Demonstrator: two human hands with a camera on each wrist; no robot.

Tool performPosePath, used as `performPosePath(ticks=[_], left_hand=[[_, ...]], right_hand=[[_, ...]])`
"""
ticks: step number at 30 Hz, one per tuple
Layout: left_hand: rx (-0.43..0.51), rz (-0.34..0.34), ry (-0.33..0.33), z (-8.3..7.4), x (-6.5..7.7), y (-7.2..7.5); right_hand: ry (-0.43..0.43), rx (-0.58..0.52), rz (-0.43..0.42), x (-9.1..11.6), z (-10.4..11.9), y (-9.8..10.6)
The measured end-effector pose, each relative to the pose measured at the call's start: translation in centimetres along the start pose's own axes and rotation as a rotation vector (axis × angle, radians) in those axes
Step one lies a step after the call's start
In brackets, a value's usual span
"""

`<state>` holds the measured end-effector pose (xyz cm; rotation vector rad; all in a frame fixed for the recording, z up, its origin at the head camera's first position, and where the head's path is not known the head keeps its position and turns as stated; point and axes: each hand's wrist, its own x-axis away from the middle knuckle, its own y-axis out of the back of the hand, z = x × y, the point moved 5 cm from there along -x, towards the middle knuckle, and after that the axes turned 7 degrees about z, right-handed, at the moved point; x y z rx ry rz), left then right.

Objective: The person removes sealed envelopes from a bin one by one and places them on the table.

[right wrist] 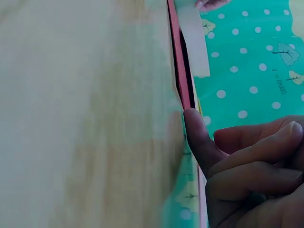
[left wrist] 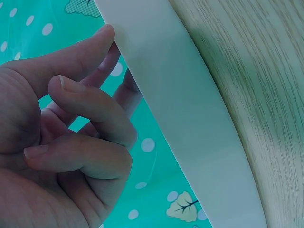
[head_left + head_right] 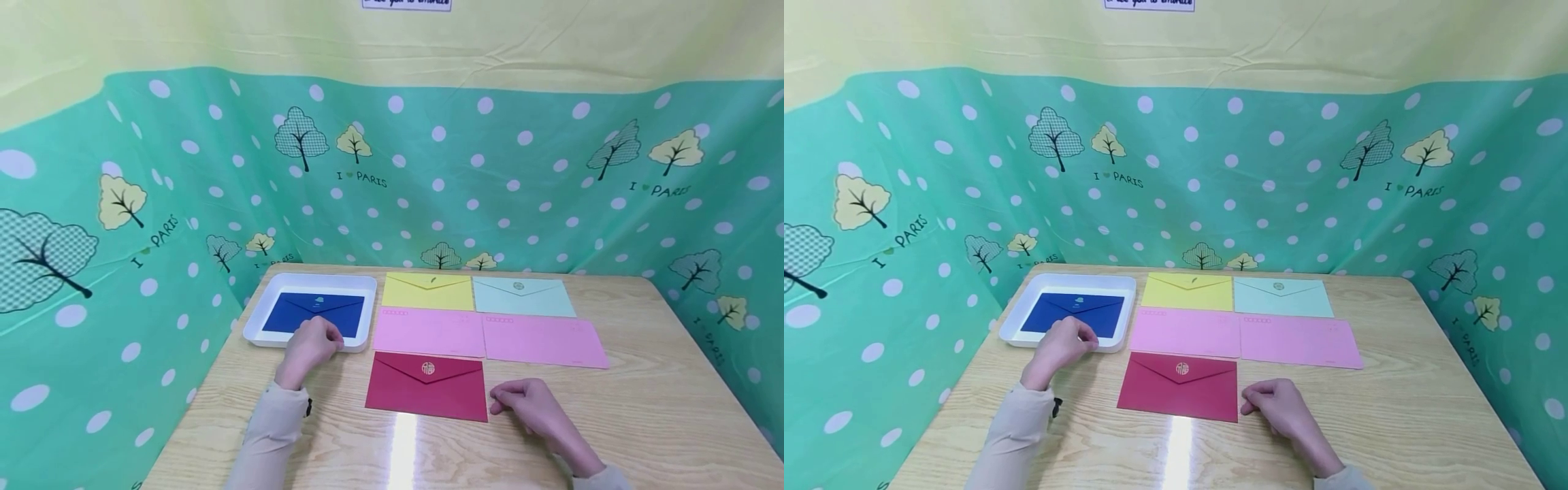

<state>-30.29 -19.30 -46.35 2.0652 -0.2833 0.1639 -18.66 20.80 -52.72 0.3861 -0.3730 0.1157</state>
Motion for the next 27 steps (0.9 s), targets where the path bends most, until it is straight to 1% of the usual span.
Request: performPosePath(ticks=[2,4,5,7,9,12,14,15,16,17,20,24,27], left_hand=[[0.001,-0.001,0.001,0.0,0.0,0.0],[0.003,0.0,0.003,0.0,0.0,-0.1],[0.006,0.001,0.003,0.0,0.0,-0.1],[0.007,0.002,0.003,0.0,0.0,-0.1],[0.006,0.003,0.001,0.0,0.0,-0.1],[0.004,0.005,0.006,0.1,-0.1,-0.1],[0.003,0.008,0.01,0.1,-0.1,-0.2],[0.004,0.01,0.012,0.2,-0.2,-0.2],[0.005,0.011,0.016,0.2,-0.2,-0.2],[0.005,0.011,0.017,0.2,-0.2,-0.3],[0.009,0.011,0.026,0.2,-0.2,-0.3],[0.007,0.013,0.03,0.2,-0.2,-0.3],[0.002,0.013,0.023,0.2,-0.2,-0.2]], right_hand=[[0.012,0.01,-0.017,0.2,0.3,0.4],[0.042,0.026,-0.036,0.6,0.8,0.8],[0.067,0.043,-0.038,0.8,1.2,0.9],[0.145,0.123,-0.032,1.4,2.1,0.8],[0.246,0.272,-0.014,2.1,2.9,0.3],[0.408,0.568,0.029,3.3,3.7,-1.0],[0.473,0.727,0.058,3.9,3.8,-1.9],[0.492,0.784,0.073,4.1,3.8,-2.2],[0.5,0.817,0.094,4.2,3.7,-2.5],[0.503,0.841,0.111,4.2,3.6,-2.7],[0.502,0.868,0.142,4.2,3.5,-3.1],[0.505,0.869,0.168,4.0,3.2,-3.3],[0.493,0.857,0.171,3.9,3.1,-3.3]])
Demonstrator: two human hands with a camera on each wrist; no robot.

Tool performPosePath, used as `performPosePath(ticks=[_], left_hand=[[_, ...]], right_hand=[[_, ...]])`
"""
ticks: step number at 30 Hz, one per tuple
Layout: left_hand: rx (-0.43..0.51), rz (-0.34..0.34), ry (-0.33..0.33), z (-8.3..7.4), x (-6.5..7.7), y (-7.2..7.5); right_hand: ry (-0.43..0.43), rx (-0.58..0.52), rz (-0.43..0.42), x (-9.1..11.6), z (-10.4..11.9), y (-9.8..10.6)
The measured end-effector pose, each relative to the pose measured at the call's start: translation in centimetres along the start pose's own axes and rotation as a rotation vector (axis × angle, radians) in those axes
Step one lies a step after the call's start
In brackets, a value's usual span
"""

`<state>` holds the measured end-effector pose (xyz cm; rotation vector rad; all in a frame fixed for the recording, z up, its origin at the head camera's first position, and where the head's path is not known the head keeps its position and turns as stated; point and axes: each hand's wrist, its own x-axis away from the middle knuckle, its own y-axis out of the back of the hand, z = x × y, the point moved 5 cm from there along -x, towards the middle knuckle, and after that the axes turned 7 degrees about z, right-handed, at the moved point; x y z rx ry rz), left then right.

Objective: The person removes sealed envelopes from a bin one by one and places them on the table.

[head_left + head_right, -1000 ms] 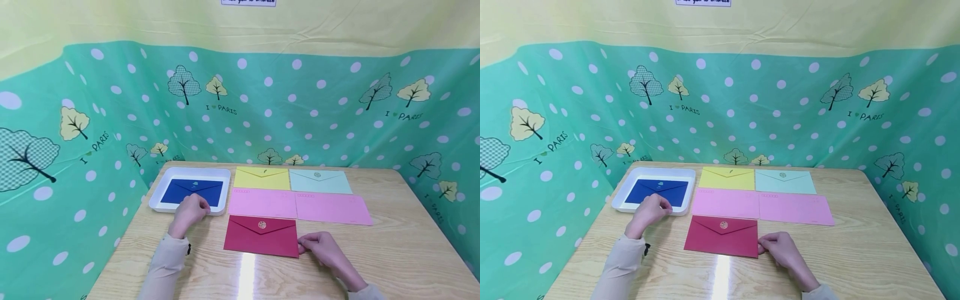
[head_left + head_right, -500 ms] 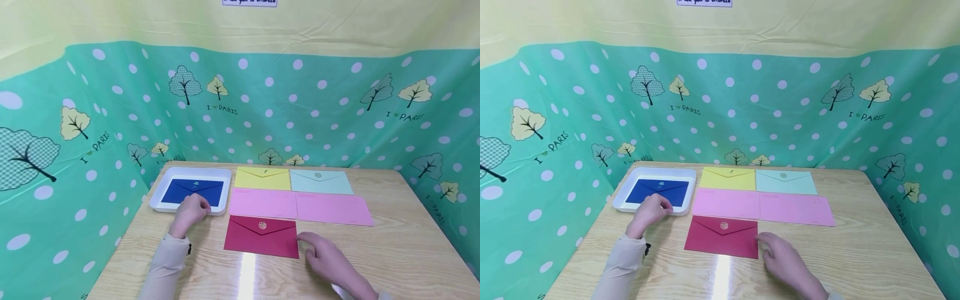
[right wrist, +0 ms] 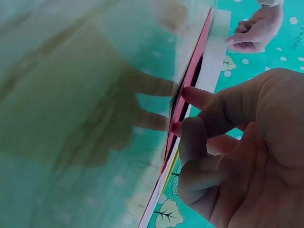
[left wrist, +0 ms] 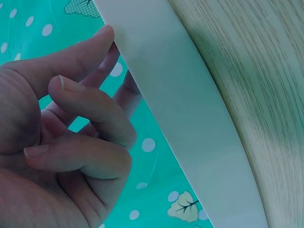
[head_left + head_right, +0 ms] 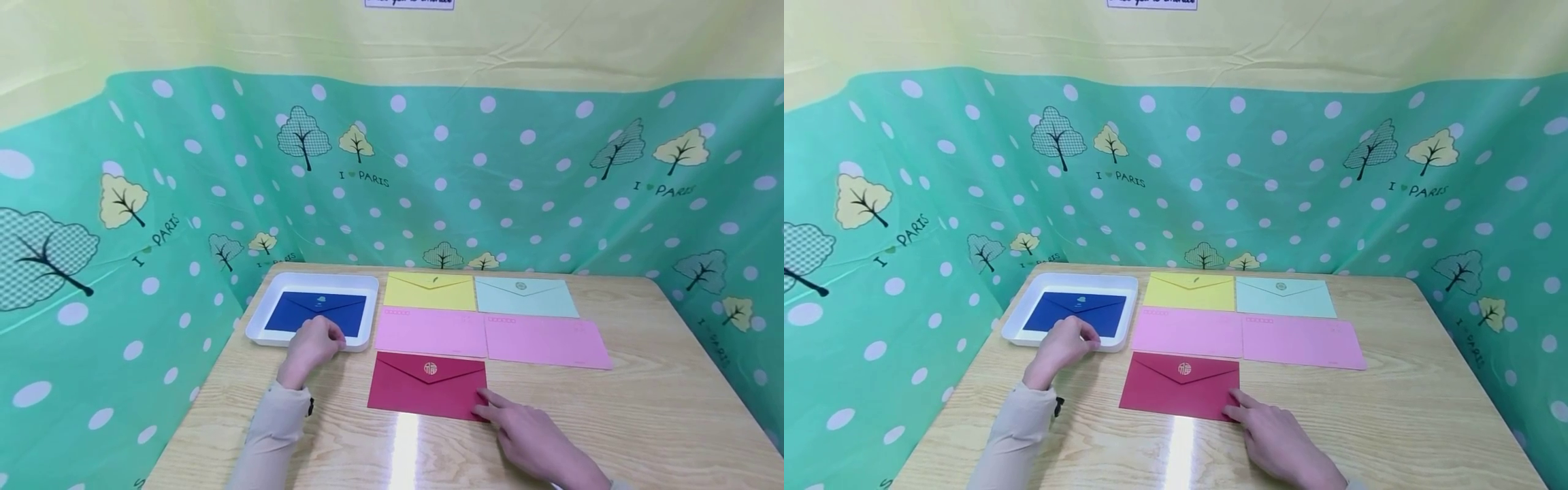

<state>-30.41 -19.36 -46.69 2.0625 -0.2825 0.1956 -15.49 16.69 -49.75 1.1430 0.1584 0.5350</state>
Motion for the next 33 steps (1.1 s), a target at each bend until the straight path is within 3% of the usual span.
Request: performPosePath(ticks=[33], left_hand=[[0.007,0.011,0.012,-0.03,-0.02,-0.06]], right_hand=[[-0.052,-0.027,-0.041,-0.18,-0.23,-0.33]])
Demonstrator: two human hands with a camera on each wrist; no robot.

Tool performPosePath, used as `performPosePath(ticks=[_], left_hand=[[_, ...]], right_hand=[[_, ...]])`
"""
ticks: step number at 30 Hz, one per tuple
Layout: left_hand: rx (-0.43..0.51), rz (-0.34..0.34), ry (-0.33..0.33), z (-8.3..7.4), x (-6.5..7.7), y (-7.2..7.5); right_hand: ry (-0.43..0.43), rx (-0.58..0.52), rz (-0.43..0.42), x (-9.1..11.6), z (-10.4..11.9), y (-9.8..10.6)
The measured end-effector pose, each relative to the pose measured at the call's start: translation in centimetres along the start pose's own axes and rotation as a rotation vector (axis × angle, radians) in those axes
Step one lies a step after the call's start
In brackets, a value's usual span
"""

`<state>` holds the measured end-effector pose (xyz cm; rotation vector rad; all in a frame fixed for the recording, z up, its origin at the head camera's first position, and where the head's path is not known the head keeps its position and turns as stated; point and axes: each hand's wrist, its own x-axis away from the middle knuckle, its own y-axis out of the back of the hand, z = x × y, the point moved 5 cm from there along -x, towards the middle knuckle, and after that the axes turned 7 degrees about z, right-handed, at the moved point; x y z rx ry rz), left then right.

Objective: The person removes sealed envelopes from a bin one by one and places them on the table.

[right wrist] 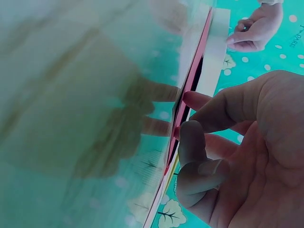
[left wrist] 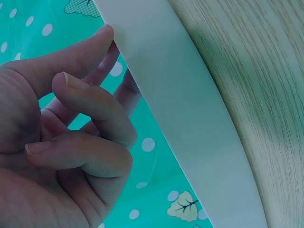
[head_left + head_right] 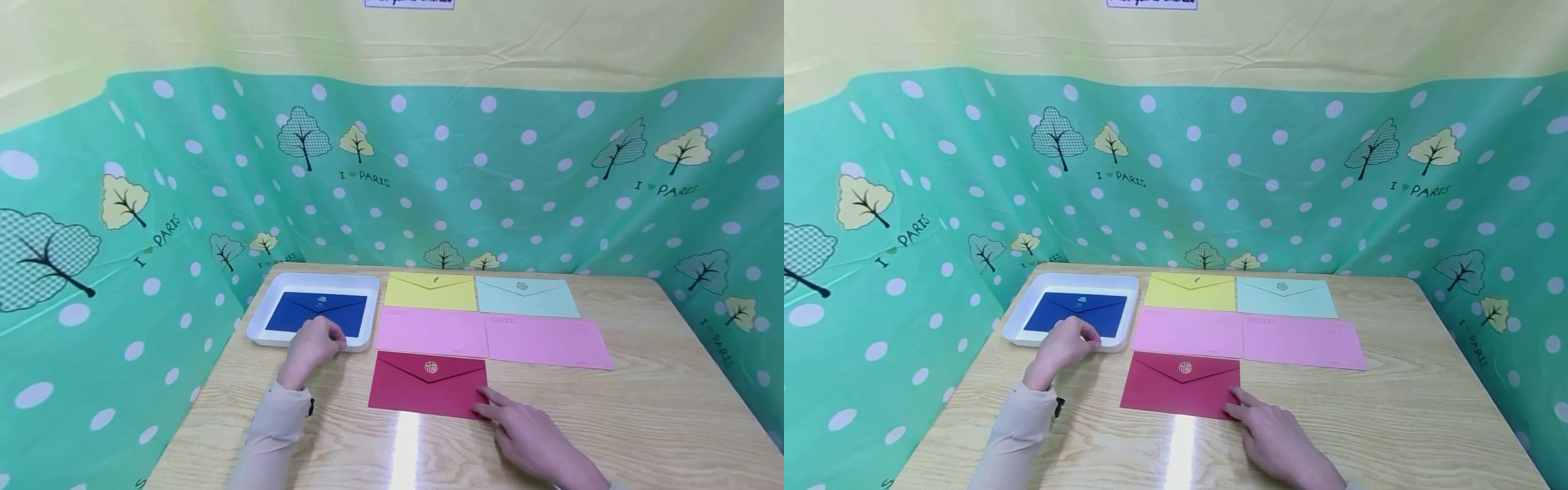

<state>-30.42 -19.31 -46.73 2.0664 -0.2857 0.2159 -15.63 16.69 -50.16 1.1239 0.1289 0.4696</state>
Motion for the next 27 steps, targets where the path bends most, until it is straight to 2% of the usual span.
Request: performPosePath(ticks=[13,20,27], left_hand=[[-0.004,-0.01,-0.019,-0.2,0.3,0.3],[0.054,-0.072,-0.052,-0.6,1.3,1.7],[0.072,-0.114,-0.066,-0.5,2.0,3.0]], right_hand=[[-0.008,-0.013,-0.012,0.2,0.0,0.1],[-0.085,-0.081,-0.122,0.1,-0.4,1.6],[-0.093,-0.225,-0.217,-0.6,-0.7,2.9]])
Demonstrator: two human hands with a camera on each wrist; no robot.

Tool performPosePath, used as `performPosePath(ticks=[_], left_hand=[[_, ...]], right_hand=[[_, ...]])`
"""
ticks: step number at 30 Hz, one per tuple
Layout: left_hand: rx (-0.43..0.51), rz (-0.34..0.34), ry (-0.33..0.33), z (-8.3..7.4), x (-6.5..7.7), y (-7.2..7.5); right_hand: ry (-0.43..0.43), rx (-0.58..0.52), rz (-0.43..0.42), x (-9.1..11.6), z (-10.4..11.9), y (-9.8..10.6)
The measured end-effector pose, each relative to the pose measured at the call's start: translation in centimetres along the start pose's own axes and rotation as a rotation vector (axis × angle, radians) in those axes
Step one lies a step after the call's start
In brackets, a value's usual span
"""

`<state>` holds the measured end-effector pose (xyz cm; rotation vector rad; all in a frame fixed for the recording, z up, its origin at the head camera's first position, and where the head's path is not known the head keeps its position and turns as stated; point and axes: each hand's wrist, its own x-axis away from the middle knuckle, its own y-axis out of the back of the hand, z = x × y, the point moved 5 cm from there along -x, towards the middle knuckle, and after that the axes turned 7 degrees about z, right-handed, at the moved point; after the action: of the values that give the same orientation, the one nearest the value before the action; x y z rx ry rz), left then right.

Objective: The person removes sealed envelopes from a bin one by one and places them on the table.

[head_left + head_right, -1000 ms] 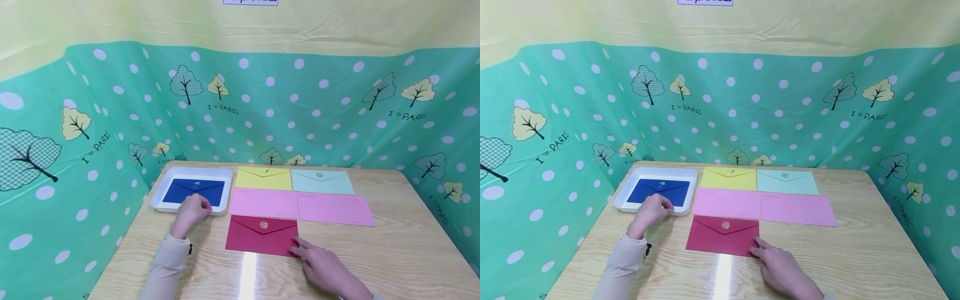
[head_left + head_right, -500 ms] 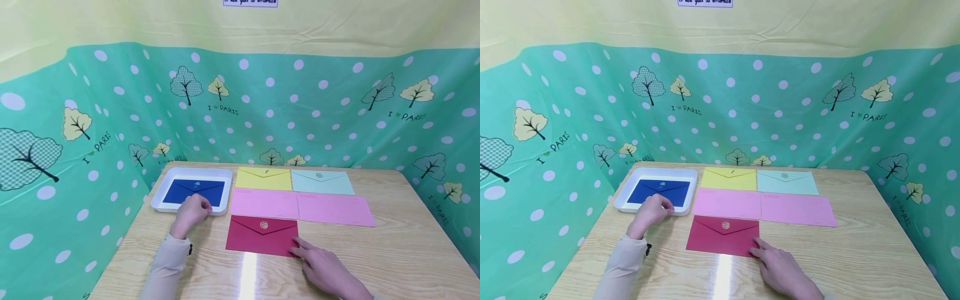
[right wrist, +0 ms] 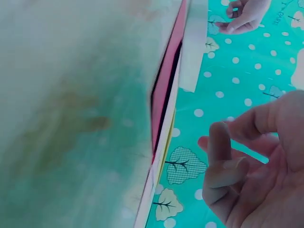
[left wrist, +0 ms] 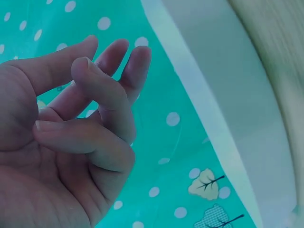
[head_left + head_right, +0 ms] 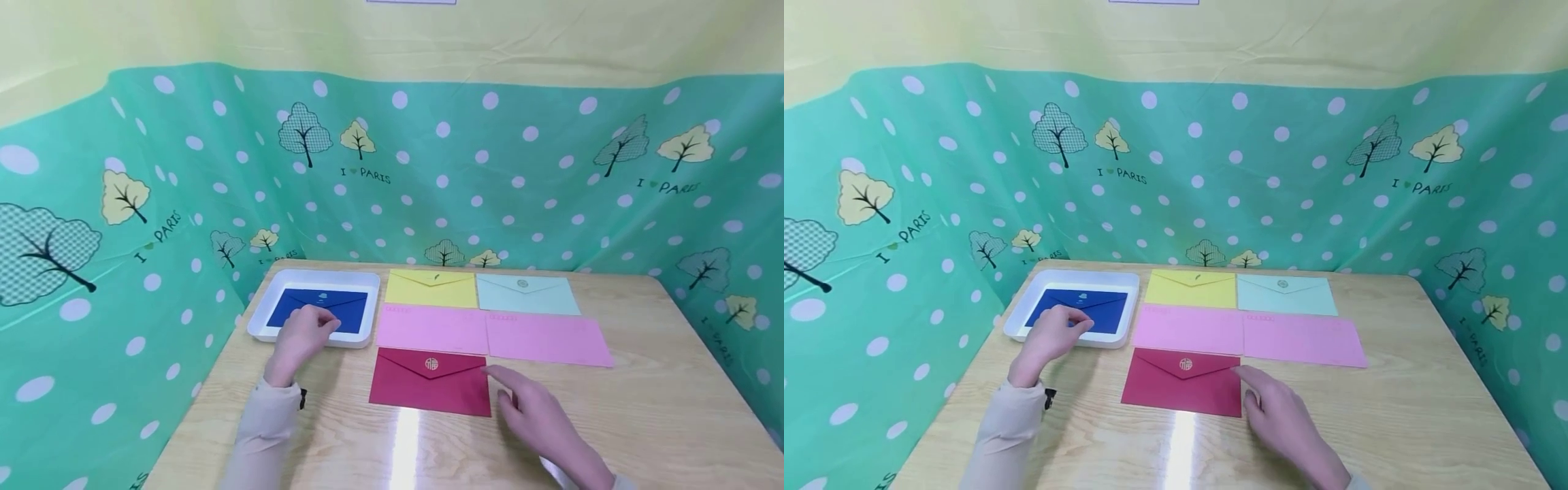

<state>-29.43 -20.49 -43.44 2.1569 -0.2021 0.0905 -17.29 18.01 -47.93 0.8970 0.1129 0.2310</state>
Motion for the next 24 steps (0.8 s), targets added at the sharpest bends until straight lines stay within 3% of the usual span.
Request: performPosePath(ticks=[9,18,24], left_hand=[[-0.022,-0.018,-0.038,-0.2,-0.3,2.8],[-0.093,0.029,-0.047,-0.2,-1.4,6.7],[-0.116,0.109,0.02,1.4,-3.1,8.3]], right_hand=[[0.021,-0.102,-0.027,-2.7,1.5,1.0],[0.114,-0.271,0.064,-7.5,3.7,0.6],[0.123,-0.261,0.078,-10.9,6.0,0.0]])
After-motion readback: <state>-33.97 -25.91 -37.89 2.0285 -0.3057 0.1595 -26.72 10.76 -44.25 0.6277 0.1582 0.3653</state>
